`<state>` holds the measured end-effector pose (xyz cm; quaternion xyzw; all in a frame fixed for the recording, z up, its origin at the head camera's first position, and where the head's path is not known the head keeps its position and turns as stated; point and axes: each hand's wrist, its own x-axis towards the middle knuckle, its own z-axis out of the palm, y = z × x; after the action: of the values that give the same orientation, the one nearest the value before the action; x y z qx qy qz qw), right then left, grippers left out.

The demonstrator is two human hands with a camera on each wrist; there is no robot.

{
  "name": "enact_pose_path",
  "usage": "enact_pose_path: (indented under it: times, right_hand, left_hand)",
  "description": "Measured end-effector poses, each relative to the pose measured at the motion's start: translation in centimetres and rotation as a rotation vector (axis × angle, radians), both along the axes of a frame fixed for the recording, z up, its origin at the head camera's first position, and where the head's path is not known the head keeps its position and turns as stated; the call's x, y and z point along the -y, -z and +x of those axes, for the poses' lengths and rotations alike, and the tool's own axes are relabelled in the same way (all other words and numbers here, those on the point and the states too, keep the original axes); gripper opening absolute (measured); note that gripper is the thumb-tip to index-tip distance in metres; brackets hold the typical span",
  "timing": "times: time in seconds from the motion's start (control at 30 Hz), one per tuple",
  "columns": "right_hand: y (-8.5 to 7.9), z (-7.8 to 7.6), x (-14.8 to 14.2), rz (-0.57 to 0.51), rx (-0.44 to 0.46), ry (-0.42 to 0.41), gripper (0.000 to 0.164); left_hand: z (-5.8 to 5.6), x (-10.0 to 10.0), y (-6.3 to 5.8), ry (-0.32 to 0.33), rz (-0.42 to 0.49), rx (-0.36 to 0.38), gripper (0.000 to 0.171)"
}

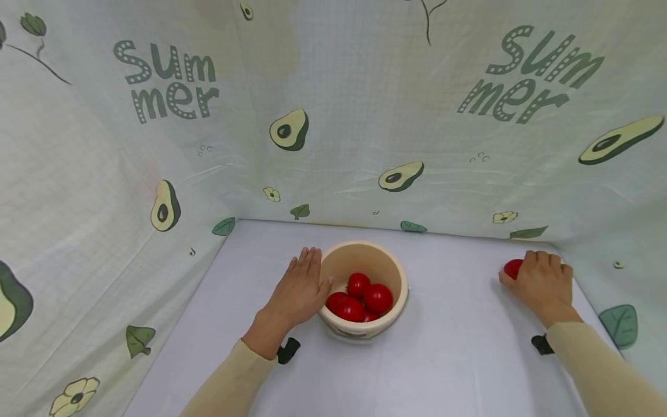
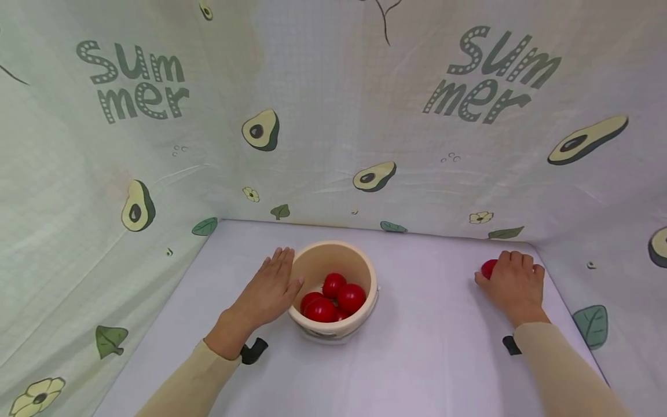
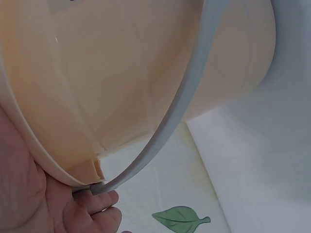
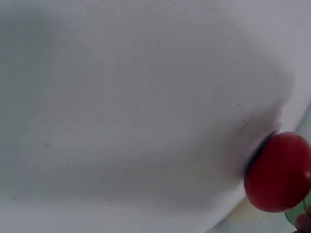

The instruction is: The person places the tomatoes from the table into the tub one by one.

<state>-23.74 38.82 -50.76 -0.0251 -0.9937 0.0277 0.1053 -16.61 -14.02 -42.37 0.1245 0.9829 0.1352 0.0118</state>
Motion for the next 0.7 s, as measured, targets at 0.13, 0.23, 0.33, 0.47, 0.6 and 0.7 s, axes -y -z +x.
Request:
enact_pose_path:
  times: [0.13,0.23,0.33,0.47,0.6,0.7]
  right_hand:
    - [1.1,0.4,-1.2,0.019,0.042,0.038,0.079]
    - [1.6,0.4,-1.7,0.020,0.052,0.037,0.080]
    - [1.8,0.2,-1.9,0.014,0.061,0.035,0.080]
    - [1.9,0.0,-1.9,0.010,0.068,0.042,0.077]
    - [2.0,-0.3,-1.4,0.014,0.057,0.039,0.075]
    - [1.8,-0.6,-0.6,0.004,0.036,0.012,0.075]
  left_hand:
    - [0.0,0.0,0.1,0.002,-0.002,0.007,0.077]
    - [0.0,0.0,0.0,0.004,-0.002,0.008,0.076]
    - [0.0,0.0,0.0,0.004,0.003,0.009,0.076]
    - [0.1,0.1,0.0,0.006,0.011,0.002,0.075]
    - [0.1,0.1,0.0,0.009,0.018,-0.008,0.075]
    - [0.1,0.1,-0.1,0.010,0.013,-0.011,0.075]
